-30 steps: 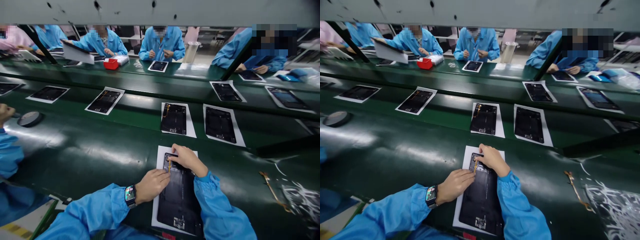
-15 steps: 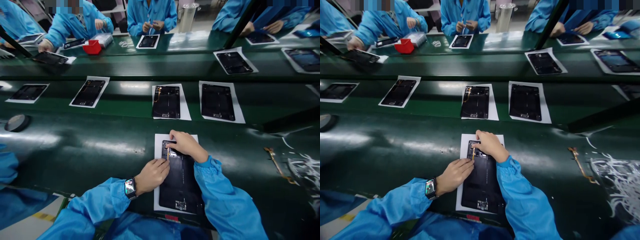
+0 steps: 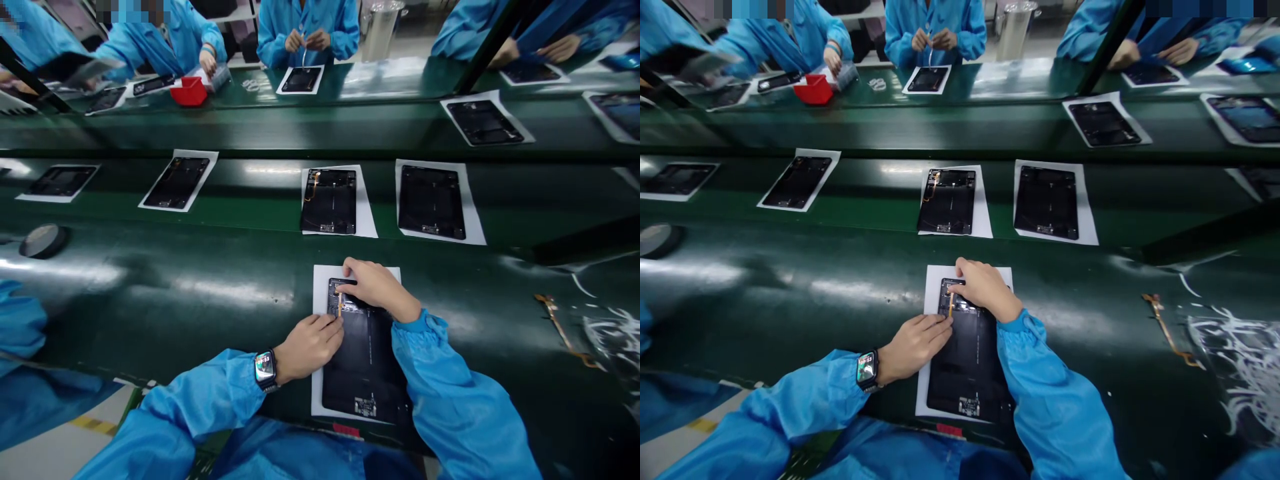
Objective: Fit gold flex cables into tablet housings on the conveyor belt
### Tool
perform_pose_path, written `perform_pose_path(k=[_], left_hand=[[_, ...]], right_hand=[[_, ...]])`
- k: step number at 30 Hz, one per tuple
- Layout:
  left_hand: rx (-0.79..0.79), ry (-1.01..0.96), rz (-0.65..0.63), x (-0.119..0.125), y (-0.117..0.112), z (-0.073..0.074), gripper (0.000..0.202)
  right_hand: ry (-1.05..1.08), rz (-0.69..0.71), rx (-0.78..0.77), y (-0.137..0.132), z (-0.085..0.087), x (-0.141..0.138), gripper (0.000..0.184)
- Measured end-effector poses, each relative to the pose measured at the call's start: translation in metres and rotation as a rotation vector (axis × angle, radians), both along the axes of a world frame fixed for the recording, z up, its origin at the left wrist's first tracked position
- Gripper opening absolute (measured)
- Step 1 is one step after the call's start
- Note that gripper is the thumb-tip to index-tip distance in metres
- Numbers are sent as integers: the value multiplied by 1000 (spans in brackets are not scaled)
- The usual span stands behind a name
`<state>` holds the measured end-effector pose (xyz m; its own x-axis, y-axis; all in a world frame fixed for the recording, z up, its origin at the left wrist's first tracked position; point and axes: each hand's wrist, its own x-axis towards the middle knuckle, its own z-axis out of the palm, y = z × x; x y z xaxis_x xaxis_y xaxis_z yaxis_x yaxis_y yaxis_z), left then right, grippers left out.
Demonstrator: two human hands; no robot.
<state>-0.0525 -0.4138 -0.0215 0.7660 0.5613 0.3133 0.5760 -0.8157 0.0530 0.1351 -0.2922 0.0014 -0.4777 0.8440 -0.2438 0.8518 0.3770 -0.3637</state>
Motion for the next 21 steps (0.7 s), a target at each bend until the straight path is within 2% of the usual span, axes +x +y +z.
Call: perform_pose_path(k=[6,9,13,17,21], left_hand=[[-42,71,2,0,-2,-1,19],[-128,15,4,-4,1,0,24],[-198,-82,-6,-11,10,5,24],[-230,18,-36,-13,13,12,28],[-259,100,-50,-13,9,20,37]], right_hand=[[-29,-15,-3,-2,2,-3,30],[-76,-34,59,-7,8,-6,27],[50,22,57,-18,22,-1,9],[205,105,-38,-33,31,13,31],[229,60,-40,-54,35,21,23]])
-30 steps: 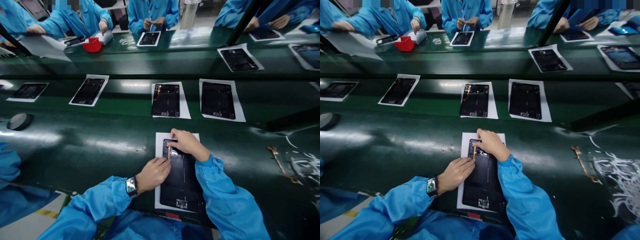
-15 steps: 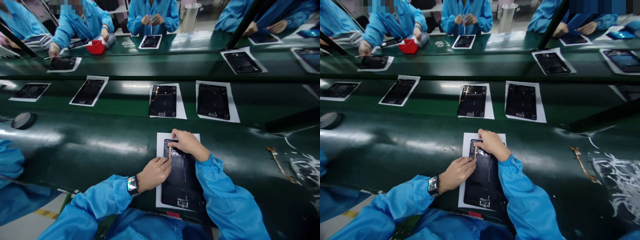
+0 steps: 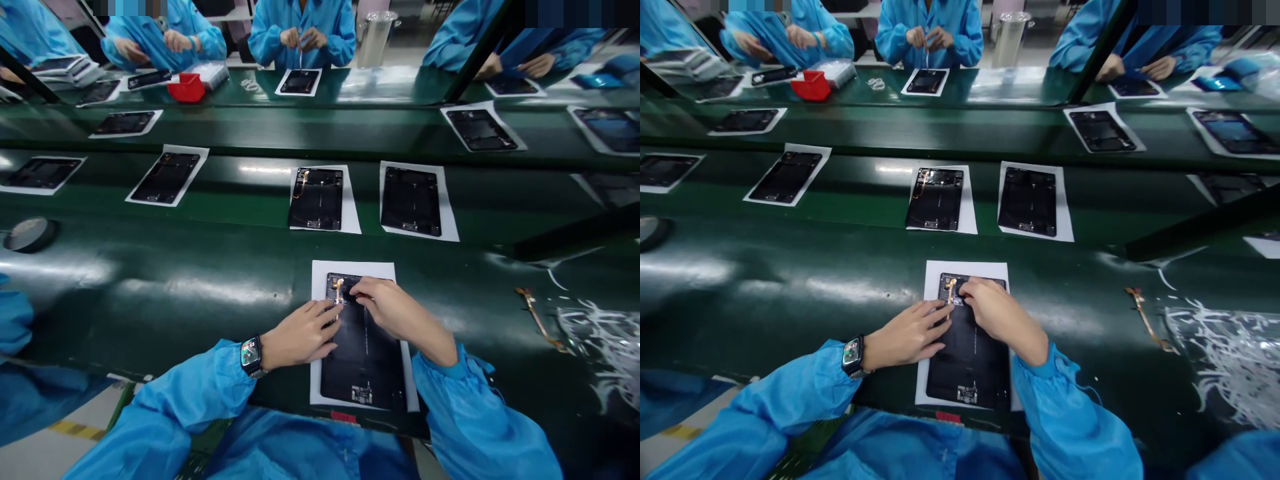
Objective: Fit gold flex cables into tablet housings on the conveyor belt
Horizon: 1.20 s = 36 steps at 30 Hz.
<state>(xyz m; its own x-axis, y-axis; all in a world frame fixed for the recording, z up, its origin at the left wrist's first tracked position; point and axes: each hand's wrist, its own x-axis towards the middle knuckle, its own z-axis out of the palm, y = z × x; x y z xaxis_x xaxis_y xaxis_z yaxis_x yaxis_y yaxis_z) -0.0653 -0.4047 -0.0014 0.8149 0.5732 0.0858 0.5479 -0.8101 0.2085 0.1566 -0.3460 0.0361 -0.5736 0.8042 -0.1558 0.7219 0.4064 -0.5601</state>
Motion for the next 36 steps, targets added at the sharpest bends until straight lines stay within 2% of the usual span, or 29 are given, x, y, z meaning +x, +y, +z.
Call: perform_pose_path(k=[5,8,13,16,19,23,28,32,36], left_hand=[[-15,7,-11,-3,-4,3,47],[-31,-19,-21,-6,-3,0,46],[-86,-81,-57,-12,-1,-2,43],[-84,-74,-57,-13,-2,-2,43],[-101,-92,-63,-13,-3,-3,44],[-176,-222,-91,-19,0,-6,34],[-242,-302,-48,-29,4,-3,32],[-264,-272,-56,-33,3,-2,27],[-249,-236,-61,-35,0,1,26]], right_hand=[[91,-181,-82,-29,1,7,6],[106,-242,-66,-46,-2,10,9],[165,-241,54,-70,-10,13,17],[117,-210,93,-79,-12,9,19],[23,-138,123,-81,-11,0,19],[-111,-25,192,-79,-8,-15,21],[-193,64,268,-80,-10,-34,24],[-149,58,306,-83,-17,-40,25],[43,-37,258,-87,-23,-31,23]])
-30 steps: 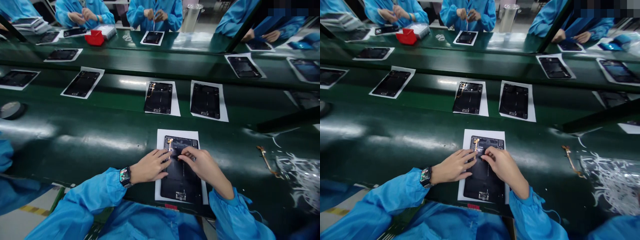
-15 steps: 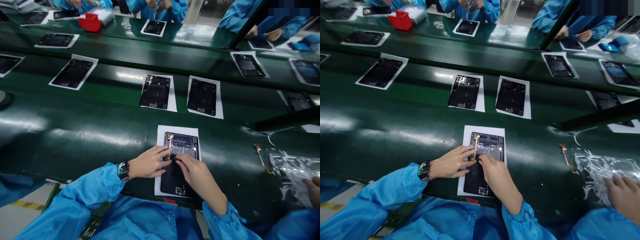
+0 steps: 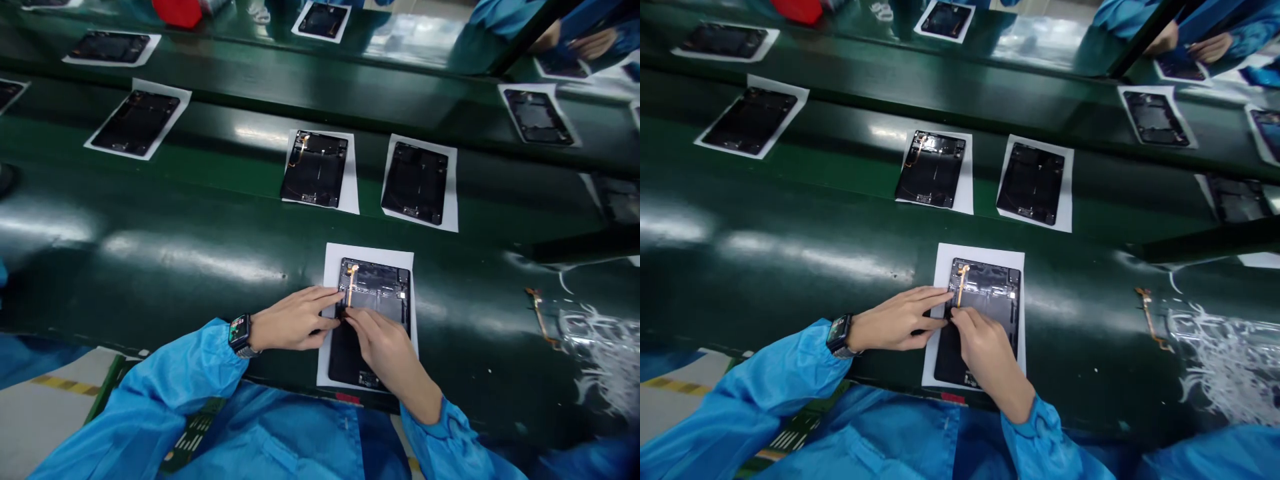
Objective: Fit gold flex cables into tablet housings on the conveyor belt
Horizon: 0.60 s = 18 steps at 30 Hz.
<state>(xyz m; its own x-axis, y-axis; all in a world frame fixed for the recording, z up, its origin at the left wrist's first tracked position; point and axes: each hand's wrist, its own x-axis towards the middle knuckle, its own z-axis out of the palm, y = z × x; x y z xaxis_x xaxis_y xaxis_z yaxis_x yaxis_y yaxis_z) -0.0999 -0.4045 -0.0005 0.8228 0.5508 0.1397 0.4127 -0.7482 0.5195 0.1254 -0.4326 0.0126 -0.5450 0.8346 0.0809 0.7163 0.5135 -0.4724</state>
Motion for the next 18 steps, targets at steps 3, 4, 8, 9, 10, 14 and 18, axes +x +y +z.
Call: perform_pose_path(k=[3,4,8,9,10,14,18], left_hand=[[6,10,-16,-1,-2,2,28],[6,10,-21,-1,-2,2,29],[-3,19,-24,-1,-3,1,28],[-9,25,-24,-1,-3,1,27],[-13,31,-25,-1,-3,1,27],[-14,41,-30,-1,-3,2,24],[-22,69,-39,-2,-2,4,24]], right_hand=[[174,-106,-50,-5,-1,8,21],[203,-131,-52,-7,-1,9,21],[220,-115,-56,-12,-5,5,25],[213,-106,-53,-12,-6,4,25],[199,-100,-46,-12,-7,3,25],[96,-81,15,-9,-6,-1,21],[-69,-56,35,-7,2,-14,20]])
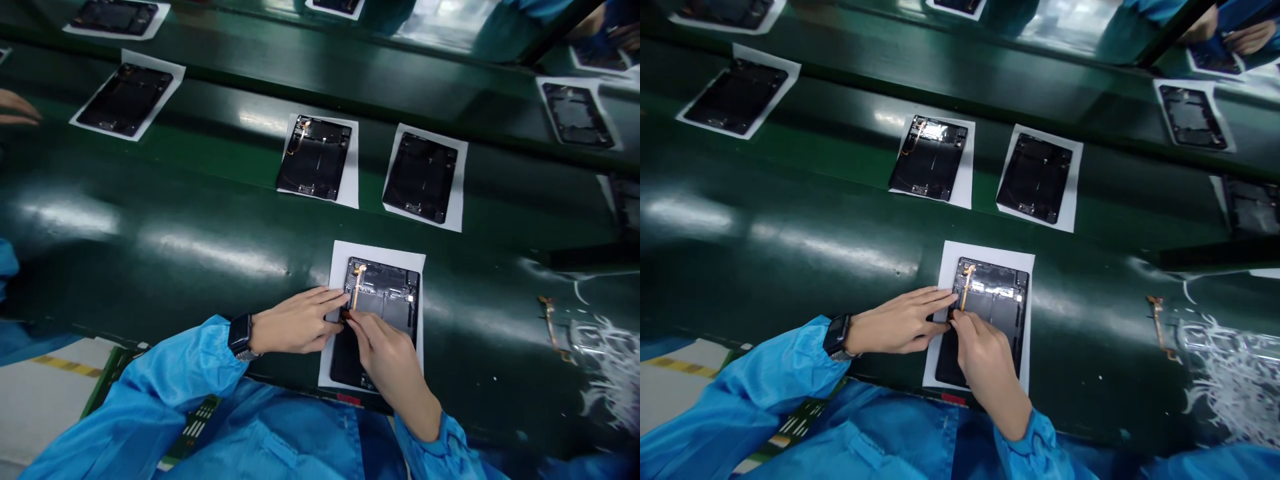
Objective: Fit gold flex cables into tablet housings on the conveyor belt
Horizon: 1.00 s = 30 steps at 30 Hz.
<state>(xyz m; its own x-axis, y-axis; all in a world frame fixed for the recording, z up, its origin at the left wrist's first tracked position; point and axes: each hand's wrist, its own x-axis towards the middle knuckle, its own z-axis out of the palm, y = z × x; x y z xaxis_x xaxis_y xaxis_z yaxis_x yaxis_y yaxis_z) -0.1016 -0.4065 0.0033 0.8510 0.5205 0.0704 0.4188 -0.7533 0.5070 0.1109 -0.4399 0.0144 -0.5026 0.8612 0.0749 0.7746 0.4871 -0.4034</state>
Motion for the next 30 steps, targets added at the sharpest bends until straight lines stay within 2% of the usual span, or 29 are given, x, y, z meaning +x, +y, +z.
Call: perform_pose_path(k=[5,13,21,27,30], left_hand=[[-10,18,-18,-1,1,0,20],[-25,-15,-23,-2,0,-1,28],[-35,-17,-22,-3,0,0,27],[-28,32,-30,-1,0,-2,28],[-41,24,-29,-3,0,-2,30]], right_hand=[[-209,60,-15,5,8,-13,22],[-78,-18,3,3,5,10,22],[-139,-10,50,2,6,4,23],[-87,-31,45,-1,-1,-10,22],[13,-59,-9,-4,-5,-9,22]])
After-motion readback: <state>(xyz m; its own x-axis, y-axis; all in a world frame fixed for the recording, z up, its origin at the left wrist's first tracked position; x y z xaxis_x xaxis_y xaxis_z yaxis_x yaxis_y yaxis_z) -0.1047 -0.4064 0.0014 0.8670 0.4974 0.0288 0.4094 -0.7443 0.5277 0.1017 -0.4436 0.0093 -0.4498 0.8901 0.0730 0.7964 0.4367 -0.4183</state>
